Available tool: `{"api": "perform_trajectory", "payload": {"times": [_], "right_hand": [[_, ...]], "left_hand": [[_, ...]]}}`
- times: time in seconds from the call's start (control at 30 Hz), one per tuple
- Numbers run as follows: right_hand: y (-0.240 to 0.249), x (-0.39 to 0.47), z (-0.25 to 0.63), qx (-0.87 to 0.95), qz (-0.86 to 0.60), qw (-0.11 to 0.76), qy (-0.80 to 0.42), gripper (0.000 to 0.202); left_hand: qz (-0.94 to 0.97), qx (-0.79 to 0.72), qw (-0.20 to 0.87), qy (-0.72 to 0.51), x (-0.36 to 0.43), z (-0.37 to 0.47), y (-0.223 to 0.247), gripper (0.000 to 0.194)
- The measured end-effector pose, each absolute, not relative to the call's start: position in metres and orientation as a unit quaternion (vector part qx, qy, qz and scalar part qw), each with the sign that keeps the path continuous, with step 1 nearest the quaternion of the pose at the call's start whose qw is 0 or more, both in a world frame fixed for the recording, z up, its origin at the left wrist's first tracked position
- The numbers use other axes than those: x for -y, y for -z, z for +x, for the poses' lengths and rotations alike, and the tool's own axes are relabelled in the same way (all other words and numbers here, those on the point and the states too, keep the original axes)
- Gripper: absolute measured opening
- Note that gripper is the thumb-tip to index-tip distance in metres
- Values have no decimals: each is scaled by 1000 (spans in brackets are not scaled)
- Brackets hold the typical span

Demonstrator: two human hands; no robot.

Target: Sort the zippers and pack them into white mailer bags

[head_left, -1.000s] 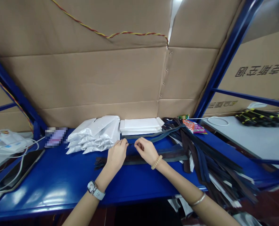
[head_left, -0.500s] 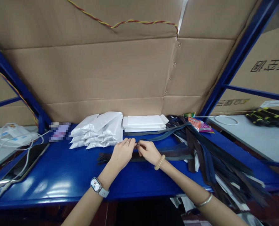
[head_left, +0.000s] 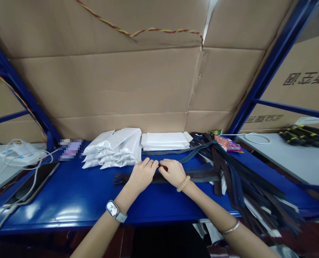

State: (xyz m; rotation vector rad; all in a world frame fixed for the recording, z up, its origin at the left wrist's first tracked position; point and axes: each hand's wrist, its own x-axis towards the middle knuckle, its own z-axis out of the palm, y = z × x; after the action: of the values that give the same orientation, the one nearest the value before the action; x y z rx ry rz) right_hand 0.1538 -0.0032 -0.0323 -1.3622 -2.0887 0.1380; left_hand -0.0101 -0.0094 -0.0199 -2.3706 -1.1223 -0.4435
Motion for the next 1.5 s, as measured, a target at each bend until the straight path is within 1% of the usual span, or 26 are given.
{"api": "perform_trajectory", "payload": {"times": [0.33,0.53,0.67,0.83,1.03,1.23,1.4,1.5], "right_hand": [[28,-2,154,797,-492,349,24,24],[26,-3,154,802,-479,355,34,23],[25,-6,166,787,-481,382,52,21],[23,-15,200,734,-530,418,71,24],[27,-10,240,714,-566,395,116,25],[41,0,294,685,-611,366,153,23],[39,8,297,706,-603,340,149,26],[36,11,287,708,-600,355,112,28]], "left_hand": [[-864,406,240,175,3,-9,22,9],[-866,399,240,184,4,-7,20,12],[-856,389,259,219,7,-14,13,17],[-805,440,291,271,11,-37,1,19],[-767,488,327,257,21,-82,-4,19],[-681,595,364,225,36,-150,-2,28],[-662,633,345,204,41,-169,-5,28],[-648,658,319,212,41,-164,-5,28]]}}
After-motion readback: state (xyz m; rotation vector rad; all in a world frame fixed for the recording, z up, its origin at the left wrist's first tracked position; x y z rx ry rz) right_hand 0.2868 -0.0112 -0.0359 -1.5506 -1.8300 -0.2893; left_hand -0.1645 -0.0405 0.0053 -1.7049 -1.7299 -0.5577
